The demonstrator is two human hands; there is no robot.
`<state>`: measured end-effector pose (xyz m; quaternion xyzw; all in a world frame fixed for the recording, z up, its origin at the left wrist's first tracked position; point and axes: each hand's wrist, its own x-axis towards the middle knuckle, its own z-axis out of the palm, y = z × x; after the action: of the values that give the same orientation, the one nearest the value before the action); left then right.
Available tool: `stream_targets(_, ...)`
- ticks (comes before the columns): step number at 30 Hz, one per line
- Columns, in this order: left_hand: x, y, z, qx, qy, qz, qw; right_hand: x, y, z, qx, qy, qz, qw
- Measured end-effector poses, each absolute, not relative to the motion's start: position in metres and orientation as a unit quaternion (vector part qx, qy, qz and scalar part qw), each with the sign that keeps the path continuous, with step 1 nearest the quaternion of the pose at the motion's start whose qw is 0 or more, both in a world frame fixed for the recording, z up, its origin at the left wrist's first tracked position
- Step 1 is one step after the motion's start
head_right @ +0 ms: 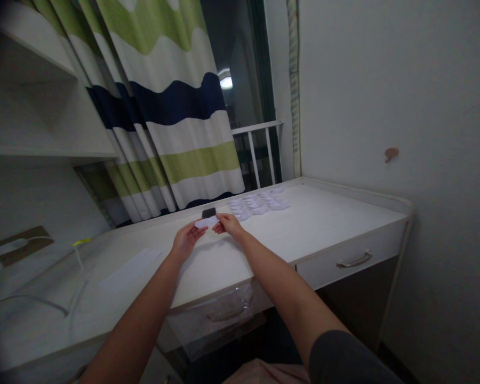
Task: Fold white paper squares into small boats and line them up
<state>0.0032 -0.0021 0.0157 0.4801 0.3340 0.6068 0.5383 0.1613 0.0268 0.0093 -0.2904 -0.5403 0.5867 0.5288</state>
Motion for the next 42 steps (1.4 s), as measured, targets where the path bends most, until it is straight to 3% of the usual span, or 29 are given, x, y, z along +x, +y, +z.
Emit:
stream_targets(16, 0.006, -0.006, 0.012, 0.536, 0.387, 0.533, 0.528, 0.163, 0.025, 0.007, -0.281, -0.604, 0.513, 0.542)
stream_targets(42, 0.01, -0.004, 0.006, 0.578, 0.379, 0.548, 0.471, 0.163, 0.028, 0.001, -0.273, -0.648, 0.507, 0.499)
